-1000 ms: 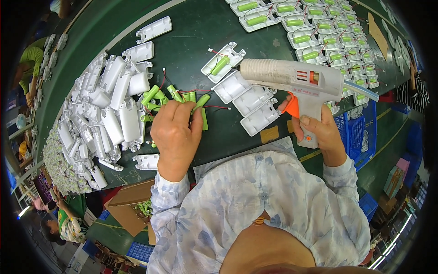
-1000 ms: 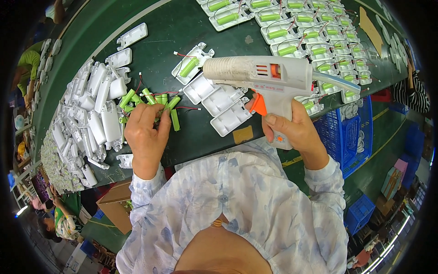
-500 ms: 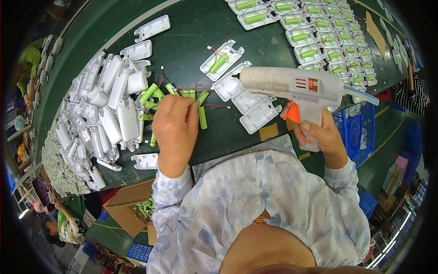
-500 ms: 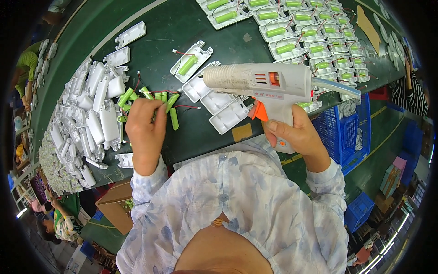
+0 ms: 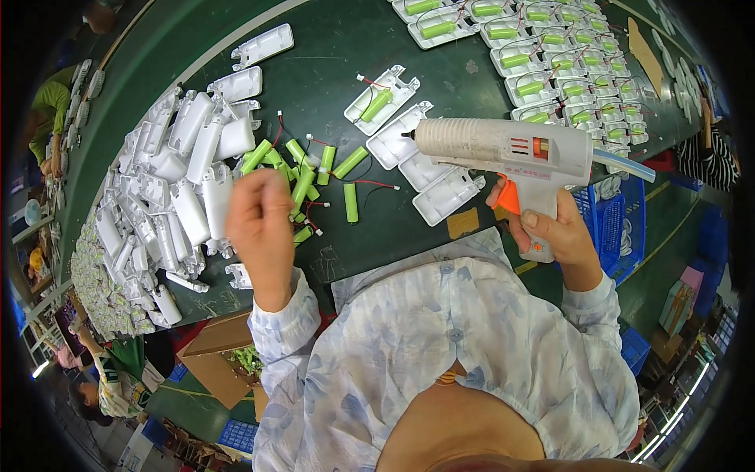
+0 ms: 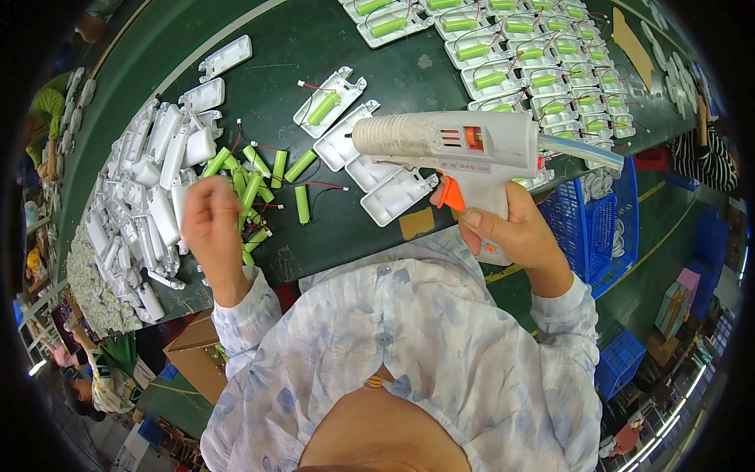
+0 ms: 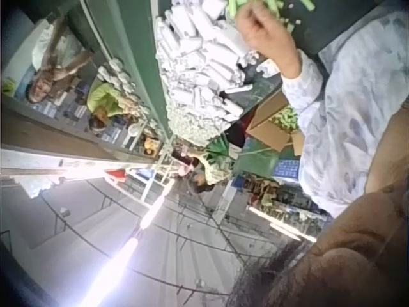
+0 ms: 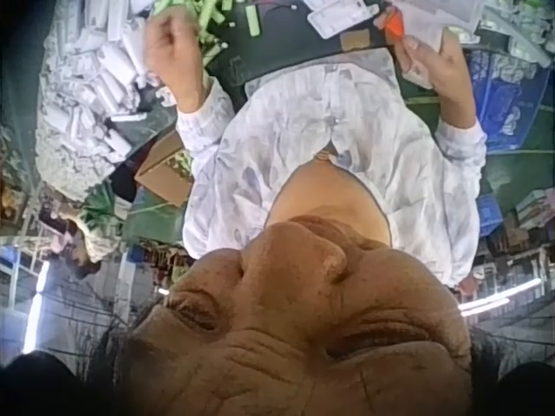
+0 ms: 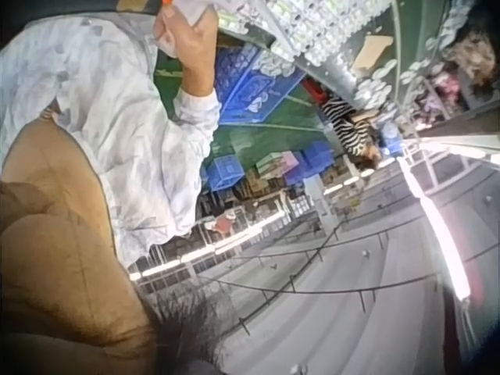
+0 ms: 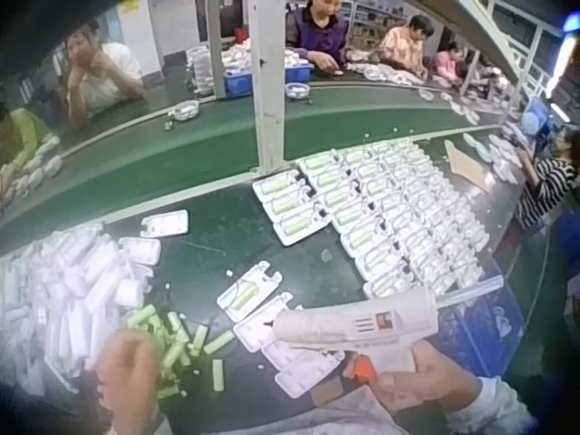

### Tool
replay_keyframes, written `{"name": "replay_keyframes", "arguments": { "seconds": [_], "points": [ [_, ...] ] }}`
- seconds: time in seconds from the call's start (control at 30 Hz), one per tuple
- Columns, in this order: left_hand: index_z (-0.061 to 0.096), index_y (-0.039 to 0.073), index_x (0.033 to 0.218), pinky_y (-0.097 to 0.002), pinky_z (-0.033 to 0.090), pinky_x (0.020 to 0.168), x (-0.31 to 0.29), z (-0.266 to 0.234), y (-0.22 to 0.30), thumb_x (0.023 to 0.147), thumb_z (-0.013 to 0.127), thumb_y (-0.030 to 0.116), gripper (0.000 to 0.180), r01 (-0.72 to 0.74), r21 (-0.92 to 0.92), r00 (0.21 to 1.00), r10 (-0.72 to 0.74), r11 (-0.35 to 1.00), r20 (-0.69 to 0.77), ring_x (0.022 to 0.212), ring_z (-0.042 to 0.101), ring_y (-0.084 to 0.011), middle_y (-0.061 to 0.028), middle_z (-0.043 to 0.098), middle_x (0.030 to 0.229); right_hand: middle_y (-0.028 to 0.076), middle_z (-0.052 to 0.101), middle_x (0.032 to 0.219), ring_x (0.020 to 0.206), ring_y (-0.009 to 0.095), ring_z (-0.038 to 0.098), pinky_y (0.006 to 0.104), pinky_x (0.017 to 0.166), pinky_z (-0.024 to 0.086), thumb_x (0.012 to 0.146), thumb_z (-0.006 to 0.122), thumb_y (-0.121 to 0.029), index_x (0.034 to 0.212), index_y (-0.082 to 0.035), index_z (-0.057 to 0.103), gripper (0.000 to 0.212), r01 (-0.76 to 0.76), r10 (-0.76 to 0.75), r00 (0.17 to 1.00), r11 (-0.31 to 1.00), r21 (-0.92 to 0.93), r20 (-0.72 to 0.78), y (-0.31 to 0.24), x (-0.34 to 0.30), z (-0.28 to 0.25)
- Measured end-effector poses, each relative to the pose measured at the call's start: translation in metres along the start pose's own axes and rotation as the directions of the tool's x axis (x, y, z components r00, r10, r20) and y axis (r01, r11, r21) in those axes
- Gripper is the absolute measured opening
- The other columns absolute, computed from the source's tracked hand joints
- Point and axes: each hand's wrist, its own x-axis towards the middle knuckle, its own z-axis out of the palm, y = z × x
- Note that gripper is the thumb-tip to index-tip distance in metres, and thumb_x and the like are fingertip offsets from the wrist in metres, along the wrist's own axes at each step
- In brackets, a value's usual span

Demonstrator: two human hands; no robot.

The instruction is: The person assembles battery packs by picking up batteries from a box, placing them into white plastic housings, and applying glue with a glue gun.

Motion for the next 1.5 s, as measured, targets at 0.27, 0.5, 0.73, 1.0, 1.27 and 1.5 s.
{"name": "replay_keyframes", "arguments": {
  "seconds": [0.27, 0.5, 0.73, 1.0, 1.27, 1.5],
  "points": [
    [0.062, 0.001, 0.099, -0.0192, 0.036, 0.054, 0.001, 0.004, 0.014, 0.099, 0.064, 0.012, 0.012, 0.083, -0.141, 0.992, -0.069, 0.987, 0.101, 0.059, 0.047, -0.0043, 0.0015, 0.058, 0.069, 0.008, 0.064, 0.077, 0.059, 0.011, 0.055, 0.0263, 0.056, 0.043, 0.095, 0.058, -0.018, 0.122, 0.005, 0.054, 0.036, 0.028, -0.028, 0.999, 0.999, 0.024, 0.027, 0.001, -0.001, 0.001],
    [0.06, 0.001, 0.105, -0.0194, 0.04, 0.056, 0.005, 0.016, 0.014, 0.099, 0.063, 0.011, 0.012, 0.03, -0.361, 0.979, 0.045, 0.932, 0.196, 0.061, 0.052, -0.006, -0.0002, 0.059, 0.071, 0.007, 0.064, 0.082, 0.06, 0.011, 0.056, 0.0255, 0.055, 0.043, 0.094, 0.061, -0.018, 0.123, 0.005, 0.054, 0.038, 0.0, 0.0, 1.0, 0.998, 0.066, 0.0, -0.002, -0.002, 0.006],
    [0.063, -0.002, 0.101, -0.0197, 0.043, 0.057, 0.039, 0.014, 0.017, 0.098, 0.064, 0.009, 0.011, -0.209, -0.069, 0.976, 0.212, 0.976, 0.052, 0.065, 0.056, -0.0058, -0.0012, 0.063, 0.079, 0.007, 0.062, 0.087, 0.062, 0.01, 0.055, 0.0249, 0.054, 0.044, 0.095, 0.062, -0.016, 0.123, 0.004, 0.054, 0.036, -0.064, 0.064, 0.997, 0.998, -0.011, 0.045, 0.001, -0.002, 0.003],
    [0.064, 0.001, 0.102, -0.0226, 0.046, 0.061, 0.079, 0.033, 0.0, 0.098, 0.063, 0.011, 0.011, -0.225, 0.163, 0.963, 0.194, 0.961, 0.185, 0.067, 0.058, -0.0077, -0.0026, 0.063, 0.074, 0.005, 0.058, 0.083, 0.06, 0.009, 0.052, 0.0249, 0.054, 0.043, 0.094, 0.061, -0.015, 0.113, 0.001, 0.056, 0.025, -0.102, 0.103, 0.994, 0.994, -0.037, 0.031, -0.005, -0.002, 0.007],
    [0.072, 0.01, 0.11, -0.0324, 0.05, 0.062, 0.088, 0.044, -0.003, 0.089, 0.071, 0.016, 0.022, -0.356, 0.622, 0.918, 0.139, 0.697, 0.37, 0.064, 0.064, -0.0214, -0.0091, 0.067, 0.075, 0.003, 0.058, 0.079, 0.06, 0.009, 0.053, 0.0246, 0.054, 0.042, 0.094, 0.062, -0.017, 0.113, 0.001, 0.057, 0.027, -0.077, 0.077, 0.997, 0.997, 0.0, 0.002, -0.002, -0.006, 0.003],
    [0.074, 0.013, 0.099, -0.0398, 0.051, 0.064, 0.093, 0.049, -0.011, 0.084, 0.072, 0.017, 0.016, -0.544, 0.674, 0.839, 0.304, 0.499, 0.452, 0.076, 0.067, -0.0288, -0.0065, 0.067, 0.088, 0.006, 0.061, 0.08, 0.062, 0.011, 0.056, 0.0248, 0.055, 0.043, 0.094, 0.062, -0.017, 0.119, 0.004, 0.058, 0.033, -0.031, 0.031, 1.0, 0.998, 0.048, 0.002, 0.011, -0.007, 0.003]
  ]
}}
